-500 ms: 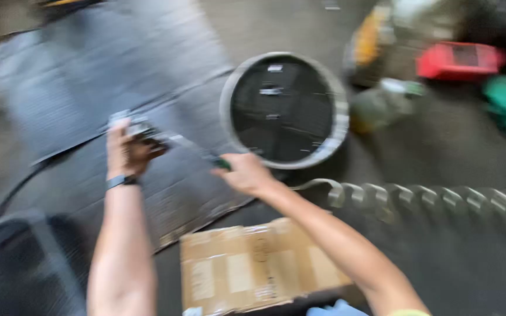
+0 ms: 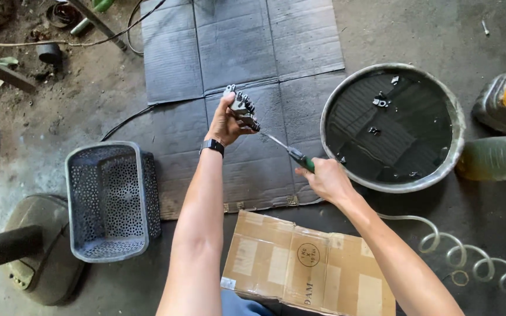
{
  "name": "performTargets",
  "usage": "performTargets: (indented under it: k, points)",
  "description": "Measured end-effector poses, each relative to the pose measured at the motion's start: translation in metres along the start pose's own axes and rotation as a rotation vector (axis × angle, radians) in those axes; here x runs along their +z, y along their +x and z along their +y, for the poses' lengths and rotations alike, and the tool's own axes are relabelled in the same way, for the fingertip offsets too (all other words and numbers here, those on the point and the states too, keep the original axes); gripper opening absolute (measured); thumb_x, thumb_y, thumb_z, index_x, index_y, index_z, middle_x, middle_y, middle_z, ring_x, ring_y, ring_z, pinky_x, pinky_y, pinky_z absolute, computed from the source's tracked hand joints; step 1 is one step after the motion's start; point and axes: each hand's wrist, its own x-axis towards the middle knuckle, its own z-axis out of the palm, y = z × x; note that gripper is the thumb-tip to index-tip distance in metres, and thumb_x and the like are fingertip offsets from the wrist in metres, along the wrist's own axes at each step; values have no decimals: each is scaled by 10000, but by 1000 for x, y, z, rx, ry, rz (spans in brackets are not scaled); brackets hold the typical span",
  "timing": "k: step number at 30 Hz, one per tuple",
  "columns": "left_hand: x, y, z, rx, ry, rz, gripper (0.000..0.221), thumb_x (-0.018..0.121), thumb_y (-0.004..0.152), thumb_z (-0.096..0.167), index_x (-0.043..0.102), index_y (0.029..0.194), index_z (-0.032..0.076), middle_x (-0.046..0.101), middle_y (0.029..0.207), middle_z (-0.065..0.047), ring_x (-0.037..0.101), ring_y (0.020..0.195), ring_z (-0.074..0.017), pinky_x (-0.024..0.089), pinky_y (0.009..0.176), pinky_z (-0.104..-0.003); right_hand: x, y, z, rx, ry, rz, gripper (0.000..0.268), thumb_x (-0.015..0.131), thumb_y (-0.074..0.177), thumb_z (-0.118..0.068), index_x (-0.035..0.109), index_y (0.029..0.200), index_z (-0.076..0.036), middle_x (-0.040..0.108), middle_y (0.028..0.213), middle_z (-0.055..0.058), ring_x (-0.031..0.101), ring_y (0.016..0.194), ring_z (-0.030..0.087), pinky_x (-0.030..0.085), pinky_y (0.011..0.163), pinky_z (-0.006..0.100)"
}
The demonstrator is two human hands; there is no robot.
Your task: Cleaning a mechanical valve body and small metal components using dark solvent fluid and a compressed air nozzle.
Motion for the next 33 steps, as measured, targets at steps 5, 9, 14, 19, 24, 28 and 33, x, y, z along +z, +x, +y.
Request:
performTargets:
  k: [5, 9, 14, 19, 24, 28, 33]
  points:
    - [7, -12, 5, 5, -4, -40, 578, 684, 821, 631, 711, 1083, 116, 746, 1008, -116, 718, 901, -313, 556, 833, -614, 9, 5, 8, -32, -23, 101, 332, 769, 894, -329, 741, 865, 1, 652, 697, 280, 673, 744, 460, 523, 652, 516]
    - [12, -17, 7, -3, -31, -45, 566, 684, 810, 619, 699, 1081, 122, 745, 1023, -113, 726, 917, -315, 546, 852, -632, 13, 6, 11, -21, -31, 142, 416, 779, 902, -340, 702, 814, 59, 645, 715, 293, 666, 754, 468, 523, 657, 515]
    - [8, -15, 4, -12, -11, -46, 563, 690, 826, 615, 705, 1078, 111, 740, 1030, -120, 715, 921, -324, 551, 864, -630, 1, -4, -13, -75, 52, 105, 284, 754, 891, -284, 728, 861, -3, 661, 708, 278, 681, 726, 453, 516, 632, 507]
    - [10, -22, 10, 22, -5, -56, 559, 677, 831, 618, 711, 1081, 119, 743, 1033, -109, 708, 908, -315, 534, 854, -608, 11, 7, 7, -95, 26, 134, 347, 772, 892, -287, 692, 821, 43, 653, 729, 290, 685, 750, 451, 527, 632, 500]
    - [-1, -14, 0, -59, 23, -21, 438, 720, 868, 509, 685, 1107, 144, 708, 998, -75, 679, 885, -299, 530, 919, -656, 4, 36, 1, -142, -4, 169, 319, 769, 887, -298, 740, 870, 20, 664, 739, 293, 679, 747, 467, 526, 640, 519]
    - [12, -16, -2, -75, 43, -6, 446, 710, 848, 501, 686, 1154, 177, 705, 1011, -68, 668, 872, -303, 514, 899, -653, -6, 47, -10, -75, -39, 123, 420, 770, 939, -370, 722, 857, 39, 675, 753, 280, 697, 766, 456, 544, 690, 507]
    - [19, -19, 3, -41, 34, -31, 536, 717, 825, 506, 675, 1269, 209, 708, 1058, -46, 664, 928, -288, 515, 897, -661, -11, 39, -7, 80, -71, -52, 279, 760, 879, -317, 782, 950, -49, 672, 780, 279, 680, 778, 471, 532, 681, 540]
